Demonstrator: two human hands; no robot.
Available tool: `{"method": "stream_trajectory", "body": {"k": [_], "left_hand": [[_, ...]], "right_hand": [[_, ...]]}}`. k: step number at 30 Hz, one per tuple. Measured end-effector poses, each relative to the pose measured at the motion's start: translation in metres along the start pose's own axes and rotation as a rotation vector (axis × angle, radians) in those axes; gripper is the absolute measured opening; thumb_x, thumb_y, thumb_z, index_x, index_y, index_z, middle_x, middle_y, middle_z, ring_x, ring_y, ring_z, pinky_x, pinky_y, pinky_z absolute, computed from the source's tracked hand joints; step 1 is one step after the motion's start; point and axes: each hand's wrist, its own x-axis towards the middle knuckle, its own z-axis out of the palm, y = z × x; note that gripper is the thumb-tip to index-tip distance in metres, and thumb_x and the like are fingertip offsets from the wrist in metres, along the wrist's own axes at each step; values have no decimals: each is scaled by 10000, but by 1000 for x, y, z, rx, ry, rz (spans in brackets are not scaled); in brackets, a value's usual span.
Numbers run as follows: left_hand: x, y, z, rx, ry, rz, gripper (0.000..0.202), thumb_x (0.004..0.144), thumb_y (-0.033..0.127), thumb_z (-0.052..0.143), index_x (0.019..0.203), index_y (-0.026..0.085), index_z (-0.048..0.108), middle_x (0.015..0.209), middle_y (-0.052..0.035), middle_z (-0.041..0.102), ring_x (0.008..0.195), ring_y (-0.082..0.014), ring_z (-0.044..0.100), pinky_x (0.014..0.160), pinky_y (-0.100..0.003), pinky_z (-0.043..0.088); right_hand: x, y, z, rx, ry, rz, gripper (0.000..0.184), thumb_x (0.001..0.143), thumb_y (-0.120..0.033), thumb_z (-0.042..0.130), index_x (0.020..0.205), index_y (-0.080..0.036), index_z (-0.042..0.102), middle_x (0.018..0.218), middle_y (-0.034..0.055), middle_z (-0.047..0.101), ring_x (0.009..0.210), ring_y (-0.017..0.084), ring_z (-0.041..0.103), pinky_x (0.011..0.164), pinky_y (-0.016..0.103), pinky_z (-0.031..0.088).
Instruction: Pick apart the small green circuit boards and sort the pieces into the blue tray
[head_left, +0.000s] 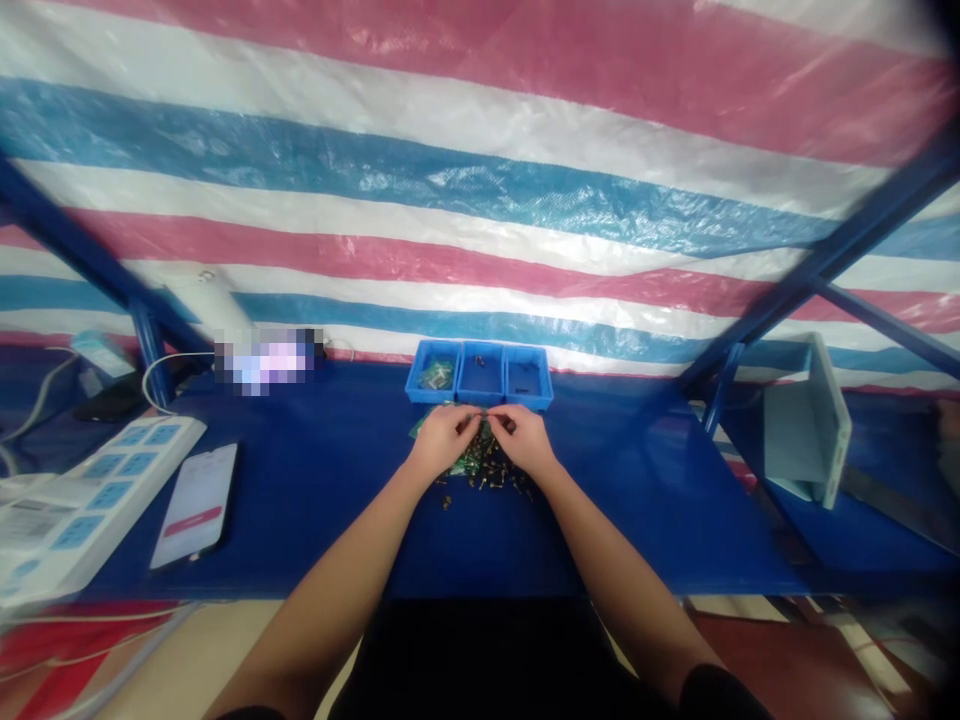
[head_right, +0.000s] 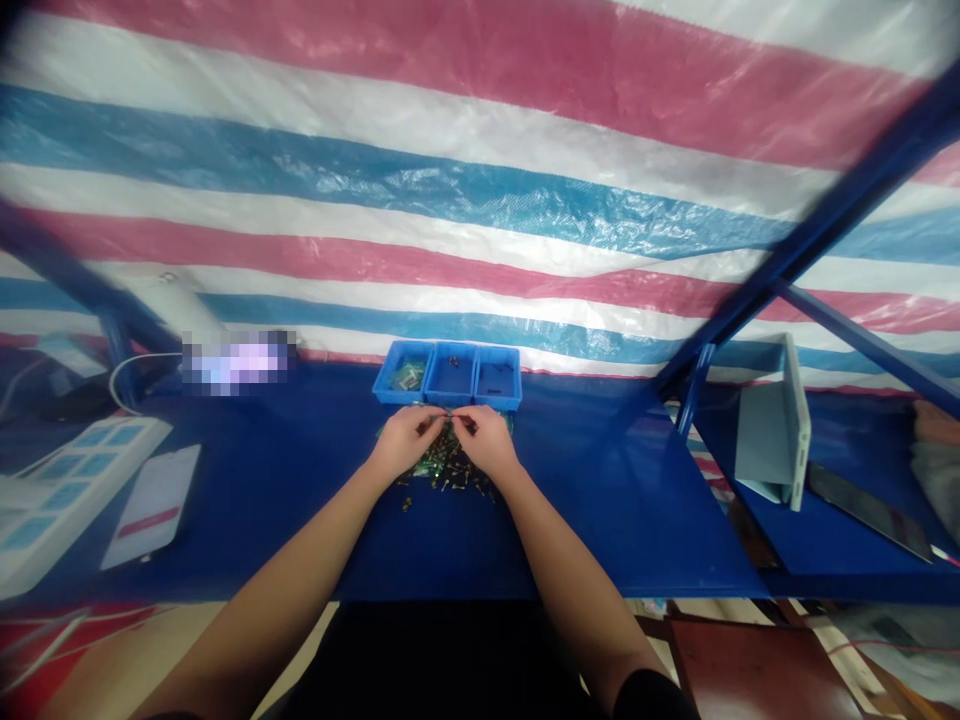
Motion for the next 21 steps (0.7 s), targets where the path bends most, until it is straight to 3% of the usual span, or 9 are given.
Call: {"method": "stream_trajectory", "body": {"k": [16, 21], "left_hand": [[-1, -1, 0, 12, -17, -44, 234, 929, 370, 510, 992, 219, 676, 658, -1, 605, 661, -172, 570, 663, -279, 451], [0, 3, -2, 12, -27, -42, 272, 953, 397, 470, 1001, 220, 670, 816, -24, 687, 761, -185, 610, 720, -291, 467]], "right_hand": [[0, 1, 1, 15, 16, -12, 201, 854, -300, 592, 984, -234, 731, 895, 36, 715, 715, 157, 638, 695, 285, 536], [-1, 2, 2, 3, 11, -9, 205, 856, -298, 591, 998, -237, 726, 915, 38, 720, 736, 159, 647, 704, 284, 543]]}}
